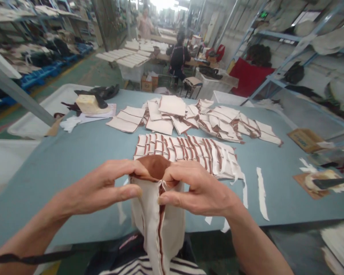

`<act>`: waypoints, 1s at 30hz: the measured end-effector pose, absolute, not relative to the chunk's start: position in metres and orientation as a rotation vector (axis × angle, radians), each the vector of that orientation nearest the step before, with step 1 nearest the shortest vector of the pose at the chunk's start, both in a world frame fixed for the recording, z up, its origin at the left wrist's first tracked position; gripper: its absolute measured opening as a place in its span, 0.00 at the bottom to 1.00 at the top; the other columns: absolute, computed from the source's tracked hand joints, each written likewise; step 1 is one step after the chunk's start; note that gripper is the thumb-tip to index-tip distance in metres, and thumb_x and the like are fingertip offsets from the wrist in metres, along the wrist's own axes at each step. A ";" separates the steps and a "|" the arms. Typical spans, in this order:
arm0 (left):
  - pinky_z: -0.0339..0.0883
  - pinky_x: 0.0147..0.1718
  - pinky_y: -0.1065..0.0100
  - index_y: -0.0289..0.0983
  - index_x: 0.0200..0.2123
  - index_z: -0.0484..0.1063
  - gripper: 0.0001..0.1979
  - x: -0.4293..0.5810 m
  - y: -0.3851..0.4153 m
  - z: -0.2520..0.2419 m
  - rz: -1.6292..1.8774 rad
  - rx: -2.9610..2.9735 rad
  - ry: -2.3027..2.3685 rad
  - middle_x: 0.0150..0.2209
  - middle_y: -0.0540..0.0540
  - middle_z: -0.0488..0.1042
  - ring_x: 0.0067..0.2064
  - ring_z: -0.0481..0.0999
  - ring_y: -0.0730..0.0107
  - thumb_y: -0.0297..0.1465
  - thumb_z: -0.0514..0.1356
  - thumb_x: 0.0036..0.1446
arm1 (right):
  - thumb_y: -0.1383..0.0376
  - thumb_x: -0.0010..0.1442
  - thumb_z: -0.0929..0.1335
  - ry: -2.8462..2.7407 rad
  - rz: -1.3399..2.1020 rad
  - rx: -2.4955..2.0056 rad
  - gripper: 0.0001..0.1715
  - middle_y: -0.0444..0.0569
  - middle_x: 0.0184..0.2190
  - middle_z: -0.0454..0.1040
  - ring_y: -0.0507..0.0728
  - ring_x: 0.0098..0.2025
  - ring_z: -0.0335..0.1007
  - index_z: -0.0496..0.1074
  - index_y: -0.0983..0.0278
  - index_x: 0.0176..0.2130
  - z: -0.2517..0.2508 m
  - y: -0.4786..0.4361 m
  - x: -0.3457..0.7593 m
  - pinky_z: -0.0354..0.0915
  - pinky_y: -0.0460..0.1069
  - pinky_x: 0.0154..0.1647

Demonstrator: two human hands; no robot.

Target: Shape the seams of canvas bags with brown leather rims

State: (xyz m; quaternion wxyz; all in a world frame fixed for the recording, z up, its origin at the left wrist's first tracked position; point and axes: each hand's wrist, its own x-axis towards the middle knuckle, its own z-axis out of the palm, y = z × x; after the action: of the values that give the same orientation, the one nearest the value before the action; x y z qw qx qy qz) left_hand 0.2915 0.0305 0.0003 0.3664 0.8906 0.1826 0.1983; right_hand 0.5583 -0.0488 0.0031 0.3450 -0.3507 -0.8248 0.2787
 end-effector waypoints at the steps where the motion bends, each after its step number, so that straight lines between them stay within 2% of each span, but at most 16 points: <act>1: 0.73 0.42 0.77 0.39 0.47 0.81 0.10 0.297 0.031 0.001 0.539 2.245 0.423 0.41 0.50 0.86 0.40 0.83 0.70 0.39 0.62 0.74 | 0.52 0.78 0.70 -2.171 0.703 -0.898 0.23 0.41 0.28 0.70 0.52 0.31 0.64 0.69 0.61 0.33 0.005 -0.049 0.556 0.56 0.48 0.35; 5: 0.70 0.38 0.79 0.38 0.41 0.80 0.07 0.311 0.029 0.006 0.567 2.100 0.315 0.36 0.52 0.84 0.36 0.80 0.74 0.35 0.68 0.71 | 0.55 0.81 0.66 -2.258 0.618 -0.880 0.22 0.44 0.30 0.74 0.54 0.34 0.67 0.71 0.62 0.35 0.012 -0.054 0.554 0.59 0.49 0.38; 8: 0.67 0.33 0.79 0.37 0.38 0.80 0.07 0.314 0.027 0.010 0.554 2.069 0.301 0.31 0.54 0.80 0.32 0.76 0.76 0.33 0.68 0.70 | 0.60 0.81 0.64 -2.318 0.553 -0.936 0.21 0.45 0.31 0.75 0.55 0.35 0.68 0.71 0.62 0.35 0.018 -0.061 0.553 0.60 0.50 0.39; 12: 0.61 0.28 0.78 0.36 0.35 0.80 0.09 0.313 0.026 0.015 0.483 2.083 0.317 0.27 0.55 0.76 0.27 0.70 0.77 0.31 0.66 0.70 | 0.67 0.76 0.63 -2.369 0.449 -1.073 0.20 0.44 0.28 0.73 0.55 0.33 0.65 0.67 0.61 0.30 0.020 -0.069 0.547 0.57 0.53 0.38; 17: 0.58 0.25 0.77 0.35 0.34 0.80 0.10 0.310 0.024 0.018 0.369 2.049 0.390 0.25 0.55 0.74 0.26 0.68 0.77 0.34 0.65 0.69 | 0.69 0.70 0.65 -2.356 0.303 -1.060 0.16 0.43 0.25 0.73 0.54 0.29 0.62 0.68 0.62 0.29 0.014 -0.068 0.540 0.55 0.54 0.38; 21: 0.53 0.22 0.77 0.35 0.32 0.78 0.11 0.311 0.018 0.018 0.373 2.028 0.457 0.23 0.56 0.69 0.25 0.62 0.78 0.35 0.67 0.66 | 0.71 0.68 0.64 -2.360 0.207 -1.054 0.15 0.43 0.24 0.73 0.55 0.28 0.60 0.68 0.61 0.28 0.013 -0.069 0.537 0.55 0.54 0.37; 26: 0.57 0.24 0.76 0.35 0.33 0.78 0.12 0.310 0.012 0.016 0.380 2.103 0.417 0.24 0.55 0.72 0.25 0.67 0.76 0.34 0.63 0.70 | 0.69 0.70 0.63 -2.360 0.221 -1.068 0.16 0.44 0.25 0.74 0.55 0.29 0.62 0.67 0.61 0.29 0.008 -0.074 0.534 0.57 0.54 0.39; 30: 0.60 0.27 0.77 0.36 0.32 0.76 0.11 0.311 0.004 0.015 0.417 2.231 0.409 0.26 0.56 0.73 0.27 0.70 0.78 0.27 0.60 0.68 | 0.67 0.72 0.64 -2.330 0.295 -1.062 0.18 0.44 0.25 0.74 0.55 0.29 0.64 0.67 0.61 0.28 -0.004 -0.076 0.534 0.56 0.53 0.38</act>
State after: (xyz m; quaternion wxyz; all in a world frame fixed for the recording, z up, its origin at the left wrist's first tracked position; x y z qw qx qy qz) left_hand 0.3107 0.0037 0.0154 0.4058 0.8841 0.1623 0.1653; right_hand 0.5336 -0.0761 -0.0037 0.2781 -0.3957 -0.8683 0.1101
